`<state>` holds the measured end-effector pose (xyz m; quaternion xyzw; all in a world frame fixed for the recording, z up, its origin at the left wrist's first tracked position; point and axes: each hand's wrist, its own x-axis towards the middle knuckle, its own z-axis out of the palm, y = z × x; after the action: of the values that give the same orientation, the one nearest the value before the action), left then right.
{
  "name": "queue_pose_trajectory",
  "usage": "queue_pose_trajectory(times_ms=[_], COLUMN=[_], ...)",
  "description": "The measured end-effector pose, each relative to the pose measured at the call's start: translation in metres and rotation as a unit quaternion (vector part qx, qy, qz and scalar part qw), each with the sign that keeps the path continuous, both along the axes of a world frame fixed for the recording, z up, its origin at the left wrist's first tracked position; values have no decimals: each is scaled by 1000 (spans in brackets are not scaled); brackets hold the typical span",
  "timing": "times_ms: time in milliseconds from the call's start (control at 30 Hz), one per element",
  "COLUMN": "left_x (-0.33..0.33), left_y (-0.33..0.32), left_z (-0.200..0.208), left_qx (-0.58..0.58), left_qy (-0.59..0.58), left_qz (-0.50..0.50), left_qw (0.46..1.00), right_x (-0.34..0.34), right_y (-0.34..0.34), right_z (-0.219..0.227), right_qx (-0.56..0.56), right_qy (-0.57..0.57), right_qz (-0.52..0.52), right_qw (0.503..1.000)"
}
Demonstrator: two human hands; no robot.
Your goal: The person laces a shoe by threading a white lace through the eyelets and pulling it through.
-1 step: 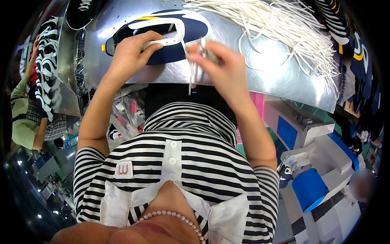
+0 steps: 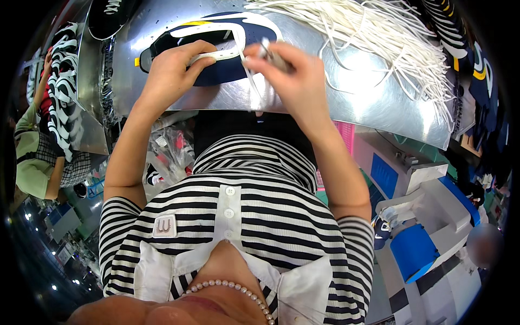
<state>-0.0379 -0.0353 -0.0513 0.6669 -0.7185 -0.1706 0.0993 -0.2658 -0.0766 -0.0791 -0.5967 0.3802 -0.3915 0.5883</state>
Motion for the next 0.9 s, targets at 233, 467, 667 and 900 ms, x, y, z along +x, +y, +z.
queue_pose_trajectory(times_ms=[233,467,667,900], left_x=[-13,-15,-13,-14], left_y=[-12,-33,-35,-39], left_z=[12,-11,-18,-19], left_qx=[-54,-4,24,17], left_qy=[1,32,88,94], left_qz=[-49,-5,40,24], left_qw=[997,999,995,995], right_x=[52,55,20,13], right_y=[-52,-63,-36,-6], right_z=[-19,-21,-24,-35], right_qx=[-46,-12,-56,-75], right_qy=[-63,-46,74,139], right_qz=[-32,-34,-38,49], right_qw=[996,998,995,986])
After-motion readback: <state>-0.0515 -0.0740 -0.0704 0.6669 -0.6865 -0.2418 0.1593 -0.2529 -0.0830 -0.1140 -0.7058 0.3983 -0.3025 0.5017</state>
